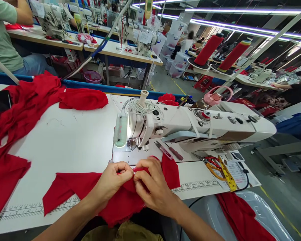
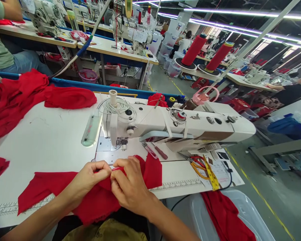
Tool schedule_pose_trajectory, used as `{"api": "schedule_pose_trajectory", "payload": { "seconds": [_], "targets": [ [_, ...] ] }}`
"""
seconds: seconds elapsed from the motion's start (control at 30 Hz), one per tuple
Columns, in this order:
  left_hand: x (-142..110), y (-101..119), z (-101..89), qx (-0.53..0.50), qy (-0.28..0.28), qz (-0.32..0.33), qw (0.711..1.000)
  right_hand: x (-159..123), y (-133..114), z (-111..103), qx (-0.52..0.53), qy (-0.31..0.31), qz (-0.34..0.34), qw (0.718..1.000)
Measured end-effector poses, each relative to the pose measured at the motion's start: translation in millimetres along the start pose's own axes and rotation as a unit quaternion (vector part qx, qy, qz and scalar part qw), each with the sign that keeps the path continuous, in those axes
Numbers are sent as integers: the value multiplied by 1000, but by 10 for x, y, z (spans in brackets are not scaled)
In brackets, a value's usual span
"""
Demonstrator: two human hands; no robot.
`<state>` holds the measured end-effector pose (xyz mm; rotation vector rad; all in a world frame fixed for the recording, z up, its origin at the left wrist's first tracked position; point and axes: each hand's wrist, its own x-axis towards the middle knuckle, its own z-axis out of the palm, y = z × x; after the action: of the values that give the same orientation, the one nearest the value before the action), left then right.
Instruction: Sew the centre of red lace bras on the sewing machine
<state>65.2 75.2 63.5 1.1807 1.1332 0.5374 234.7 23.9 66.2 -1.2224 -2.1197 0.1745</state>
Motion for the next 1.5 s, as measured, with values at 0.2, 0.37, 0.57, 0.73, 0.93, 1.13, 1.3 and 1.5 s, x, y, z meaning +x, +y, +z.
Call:
{"api": "schedule_pose_trajectory", "payload": {
  "seconds": [0.2,0.37,0.57,0.73,0.93,1.13,1.3,1.5],
  "targets": [
    [-13,2,-33,-34,-55,-10,998,-24,80,-11,160,-43,97,981],
    [-64,-18,-142,21,-121,-13,992,-39,156,-10,203,-56,156,965],
    [-74,-27,-134,28,-104,9,994,-10,116,-32,147,-55,116,981],
    [-18,54,-163,64,-128,36,989,5,92,-42,91,-17,39,995],
    [117,70,-180,42,-149,-24,988,7,103,-17,60,10,-16,998],
    [172,1,-53,44,-105,8,993,7,66,-5,137,5,55,989],
    [166,-8,-51,69,-104,35,992,-41,119,-25,211,-39,87,973],
    [36,23,-133,122,-108,129,978,-87,231,-24,218,-28,113,969]
  ]
}}
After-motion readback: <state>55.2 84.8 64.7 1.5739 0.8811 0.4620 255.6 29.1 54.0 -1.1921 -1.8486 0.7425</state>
